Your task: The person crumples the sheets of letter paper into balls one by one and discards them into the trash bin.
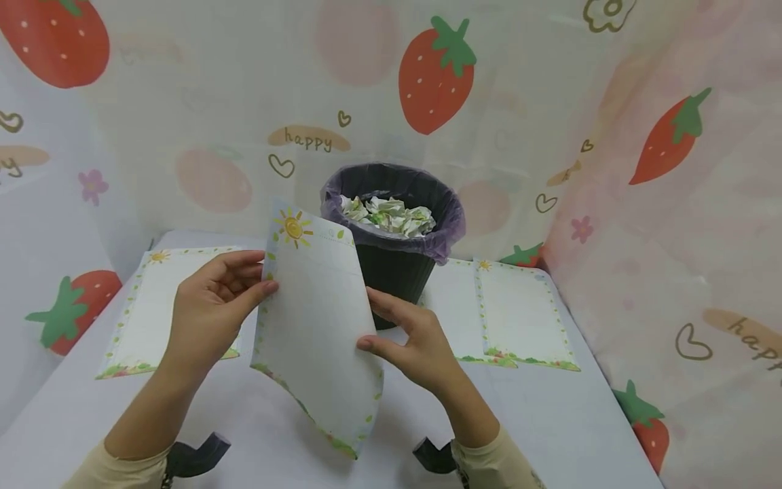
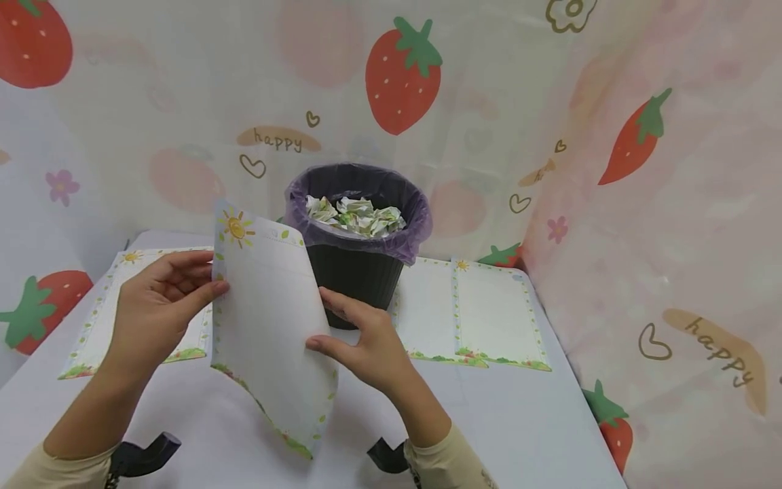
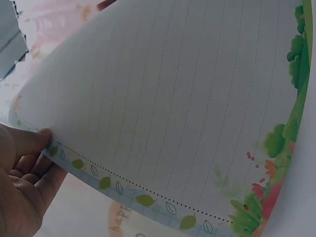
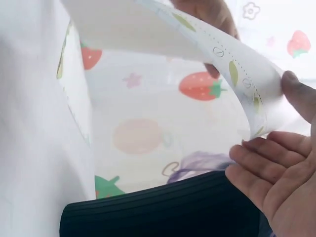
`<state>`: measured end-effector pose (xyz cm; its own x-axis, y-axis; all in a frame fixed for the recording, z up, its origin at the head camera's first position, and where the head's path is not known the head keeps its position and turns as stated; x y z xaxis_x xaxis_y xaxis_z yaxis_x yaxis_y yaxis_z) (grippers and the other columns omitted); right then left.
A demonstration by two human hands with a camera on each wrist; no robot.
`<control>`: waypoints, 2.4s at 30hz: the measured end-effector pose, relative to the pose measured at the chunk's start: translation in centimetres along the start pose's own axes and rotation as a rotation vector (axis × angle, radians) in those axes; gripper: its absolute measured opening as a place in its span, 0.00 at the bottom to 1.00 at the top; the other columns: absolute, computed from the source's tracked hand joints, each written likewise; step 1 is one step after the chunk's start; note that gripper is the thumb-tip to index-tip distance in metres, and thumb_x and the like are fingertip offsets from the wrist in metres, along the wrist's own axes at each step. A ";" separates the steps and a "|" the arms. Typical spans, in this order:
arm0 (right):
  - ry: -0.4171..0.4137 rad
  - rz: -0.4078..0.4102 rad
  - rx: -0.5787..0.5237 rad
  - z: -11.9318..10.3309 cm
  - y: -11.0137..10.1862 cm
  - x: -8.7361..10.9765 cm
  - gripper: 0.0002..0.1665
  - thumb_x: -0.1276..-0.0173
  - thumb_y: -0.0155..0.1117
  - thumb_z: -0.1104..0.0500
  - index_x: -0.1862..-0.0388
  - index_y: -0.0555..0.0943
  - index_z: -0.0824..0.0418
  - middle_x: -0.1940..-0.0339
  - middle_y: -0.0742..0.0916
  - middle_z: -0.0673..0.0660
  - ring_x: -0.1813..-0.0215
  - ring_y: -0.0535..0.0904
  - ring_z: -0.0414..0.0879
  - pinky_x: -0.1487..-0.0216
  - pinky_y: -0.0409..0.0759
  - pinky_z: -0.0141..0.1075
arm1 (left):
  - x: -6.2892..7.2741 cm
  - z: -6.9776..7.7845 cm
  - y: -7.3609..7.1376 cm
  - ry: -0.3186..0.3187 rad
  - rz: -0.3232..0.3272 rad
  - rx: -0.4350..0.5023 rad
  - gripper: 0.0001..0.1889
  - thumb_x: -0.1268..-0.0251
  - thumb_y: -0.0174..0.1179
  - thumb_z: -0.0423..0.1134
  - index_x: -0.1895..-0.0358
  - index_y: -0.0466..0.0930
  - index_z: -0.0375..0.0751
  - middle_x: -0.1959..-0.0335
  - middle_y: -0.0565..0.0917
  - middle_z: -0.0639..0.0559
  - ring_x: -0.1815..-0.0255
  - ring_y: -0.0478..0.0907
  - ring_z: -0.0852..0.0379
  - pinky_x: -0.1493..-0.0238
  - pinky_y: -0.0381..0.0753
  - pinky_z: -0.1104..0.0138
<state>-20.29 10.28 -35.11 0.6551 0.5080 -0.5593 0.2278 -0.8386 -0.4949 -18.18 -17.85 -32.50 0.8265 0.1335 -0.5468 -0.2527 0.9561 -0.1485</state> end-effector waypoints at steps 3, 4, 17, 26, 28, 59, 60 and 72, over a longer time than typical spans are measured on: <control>0.038 -0.017 -0.075 0.1 -0.1 0.2 0.37 0.35 0.75 0.64 0.28 0.75 0.60 0.36 0.85 0.56 0.38 0.84 0.47 0.39 0.83 0.43 | -0.1 -0.2 1.1 0.001 -0.005 0.022 0.22 0.41 0.73 0.25 0.43 0.82 0.35 0.57 0.87 0.53 0.58 0.86 0.62 0.59 0.85 0.76; 0.052 -0.017 -0.084 0.2 -0.1 0.3 0.35 0.35 0.75 0.64 0.29 0.76 0.60 0.39 0.87 0.56 0.40 0.85 0.47 0.40 0.84 0.43 | -0.1 -0.3 1.5 0.004 -0.007 0.024 0.21 0.41 0.73 0.26 0.43 0.82 0.35 0.57 0.87 0.53 0.57 0.86 0.62 0.58 0.85 0.76; 0.292 0.041 -0.045 1.8 -1.6 0.3 0.11 0.31 0.72 0.59 0.52 0.89 0.61 0.59 0.93 0.56 0.58 0.90 0.44 0.59 0.88 0.35 | 0.2 -1.4 3.1 0.154 0.113 -0.167 0.19 0.43 0.74 0.25 0.48 0.86 0.39 0.53 0.87 0.51 0.54 0.85 0.65 0.48 0.83 0.76; 0.374 0.074 -0.019 2.5 -1.9 0.4 0.10 0.30 0.71 0.57 0.53 0.90 0.60 0.60 0.93 0.55 0.59 0.91 0.46 0.61 0.88 0.37 | 1.2 -1.5 4.9 0.128 0.075 -0.293 0.27 0.38 0.72 0.30 0.34 0.80 0.38 0.50 0.79 0.43 0.54 0.81 0.55 0.47 0.79 0.80; 0.388 0.074 -0.026 2.6 -1.9 0.4 0.10 0.29 0.71 0.57 0.53 0.90 0.60 0.61 0.93 0.55 0.60 0.91 0.46 0.61 0.88 0.37 | 1.4 -1.7 5.5 0.055 -0.016 -0.269 0.33 0.36 0.72 0.36 0.28 0.73 0.39 0.47 0.79 0.43 0.50 0.83 0.53 0.46 0.82 0.75; 0.121 -0.121 -0.002 1.8 2.2 0.4 0.12 0.36 0.76 0.57 0.54 0.89 0.57 0.60 0.92 0.50 0.63 0.87 0.37 0.62 0.87 0.32 | 2.6 -3.2 7.5 -0.369 -0.093 0.118 0.21 0.27 0.64 0.49 0.46 0.78 0.33 0.56 0.87 0.40 0.60 0.86 0.57 0.59 0.86 0.69; 0.103 -0.103 0.001 1.8 2.0 0.4 0.13 0.37 0.77 0.58 0.53 0.89 0.57 0.59 0.92 0.50 0.60 0.88 0.38 0.59 0.88 0.33 | 2.5 -3.3 7.4 -0.366 -0.079 0.126 0.21 0.27 0.64 0.48 0.46 0.78 0.32 0.56 0.88 0.41 0.61 0.86 0.58 0.59 0.86 0.69; 0.074 -0.185 0.131 1.7 0.4 0.1 0.75 0.61 0.90 0.50 0.16 0.56 0.46 0.17 0.63 0.46 0.17 0.57 0.43 0.22 0.65 0.48 | 2.0 -3.7 6.6 -0.391 0.003 0.217 0.18 0.27 0.65 0.41 0.44 0.81 0.30 0.60 0.87 0.53 0.61 0.84 0.59 0.58 0.85 0.69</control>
<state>-21.34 10.34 -36.47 0.6626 0.6312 -0.4032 0.2570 -0.6972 -0.6692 -20.03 -12.20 -37.61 0.9645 0.1849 -0.1883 -0.1783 0.9826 0.0516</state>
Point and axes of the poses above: each hand's wrist, its own x-axis away from the middle knuckle, its own y-axis out of the palm, z = x × y, the point moved 4 cm from there along -x, towards the middle knuckle
